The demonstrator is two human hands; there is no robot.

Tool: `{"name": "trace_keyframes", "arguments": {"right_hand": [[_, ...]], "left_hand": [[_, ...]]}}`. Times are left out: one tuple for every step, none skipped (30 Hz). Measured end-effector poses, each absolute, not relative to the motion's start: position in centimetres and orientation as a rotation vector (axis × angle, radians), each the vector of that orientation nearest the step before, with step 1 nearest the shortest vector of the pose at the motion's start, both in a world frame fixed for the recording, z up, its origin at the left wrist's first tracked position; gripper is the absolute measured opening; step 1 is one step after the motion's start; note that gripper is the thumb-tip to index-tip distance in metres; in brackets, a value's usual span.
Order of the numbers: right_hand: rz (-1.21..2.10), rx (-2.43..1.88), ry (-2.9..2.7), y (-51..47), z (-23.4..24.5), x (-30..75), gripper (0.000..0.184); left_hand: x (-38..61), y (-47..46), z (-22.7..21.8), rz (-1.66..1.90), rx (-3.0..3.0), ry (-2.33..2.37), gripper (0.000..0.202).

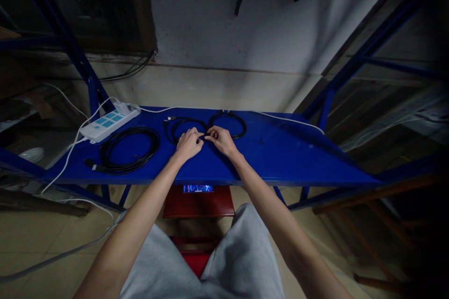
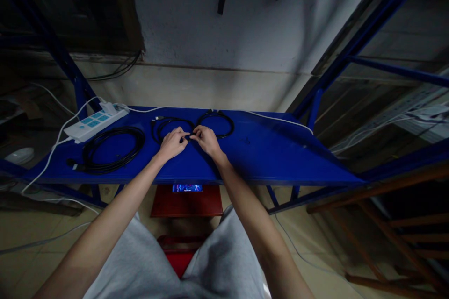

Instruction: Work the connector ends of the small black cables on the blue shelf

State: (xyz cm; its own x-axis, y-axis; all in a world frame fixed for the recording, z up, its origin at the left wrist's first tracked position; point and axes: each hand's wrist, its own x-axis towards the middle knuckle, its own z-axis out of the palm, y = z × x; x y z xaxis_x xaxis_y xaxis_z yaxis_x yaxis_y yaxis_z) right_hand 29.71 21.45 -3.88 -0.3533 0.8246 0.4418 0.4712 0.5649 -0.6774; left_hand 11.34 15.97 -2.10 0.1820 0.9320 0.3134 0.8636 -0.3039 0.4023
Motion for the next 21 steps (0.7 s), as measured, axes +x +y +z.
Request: {"name": "trace_keyframes", "arguments": {"right_hand": [[0.566,-1.030,-2.006,21.4,-3.9,29.7,0.023],[0.563,-1.024,-2.001,21.4,-3.9,29.8,0.023],[0.557,-1.020,-1.997,21.4,-3.9,29.9,0.021],[0.544,-1.017,-1.997,21.5,-3.9,30.0,0.020],[0.522,-1.020,-2.000,21.5,-3.8,30.1,0.020],[0.496,-1.028,-2.007,21.6,-3.8,30.2,0.022],[0.471,-1.045,-2.014,21.7,-3.8,30.2,0.024],[0.452,-1.069,-2.019,21.8,-3.8,30.2,0.024],[0.445,-1.094,-2.021,21.9,-3.8,30.2,0.024],[0.453,-1.114,-2.020,21.9,-3.9,30.1,0.023],[0.472,-1.126,-2.015,22.0,-3.9,29.9,0.024],[0.499,-1.124,-2.008,21.9,-3.9,29.7,0.024],[0.530,-1.111,-1.999,21.9,-3.9,29.6,0.024],[0.563,-1.093,-1.986,21.8,-3.9,29.4,0.024],[0.595,-1.075,-1.971,21.6,-3.8,29.3,0.024],[0.622,-1.060,-1.954,21.5,-3.8,29.2,0.024],[0.643,-1.049,-1.938,21.4,-3.7,29.1,0.024],[0.656,-1.041,-1.924,21.2,-3.6,29.1,0.023],[0.661,-1.034,-1.912,21.1,-3.6,29.1,0.023],[0.662,-1.025,-1.903,21.0,-3.5,29.2,0.023],[0.658,-1.016,-1.896,21.0,-3.5,29.2,0.023]], "left_hand": [[11.4,15.9,-2.1,0.750,2.324,1.768,0.038],[11.4,15.9,-2.1,0.734,2.334,1.768,0.038],[11.4,15.9,-2.2,0.724,2.339,1.768,0.039],[11.4,16.0,-2.2,0.717,2.343,1.766,0.040],[11.4,16.0,-2.3,0.712,2.347,1.760,0.041],[11.3,16.0,-2.3,0.707,2.350,1.752,0.042],[11.3,16.1,-2.4,0.705,2.349,1.745,0.043],[11.2,16.2,-2.4,0.706,2.345,1.739,0.043],[11.2,16.3,-2.4,0.710,2.335,1.734,0.042],[11.1,16.4,-2.3,0.716,2.318,1.730,0.041],[11.1,16.6,-2.2,0.720,2.293,1.725,0.038],[11.0,16.9,-2.1,0.720,2.266,1.718,0.035],[10.9,17.1,-1.9,0.716,2.239,1.708,0.032],[10.8,17.4,-1.7,0.708,2.217,1.696,0.029],[10.7,17.7,-1.5,0.700,2.199,1.686,0.027],[10.7,18.0,-1.4,0.691,2.186,1.678,0.025],[10.7,18.3,-1.2,0.684,2.176,1.674,0.024],[10.7,18.5,-1.1,0.678,2.169,1.672,0.023],[10.7,18.6,-1.0,0.675,2.164,1.670,0.022],[10.8,18.7,-1.0,0.677,2.166,1.666,0.021],[11.0,18.7,-1.1,0.685,2.174,1.663,0.020]]}}
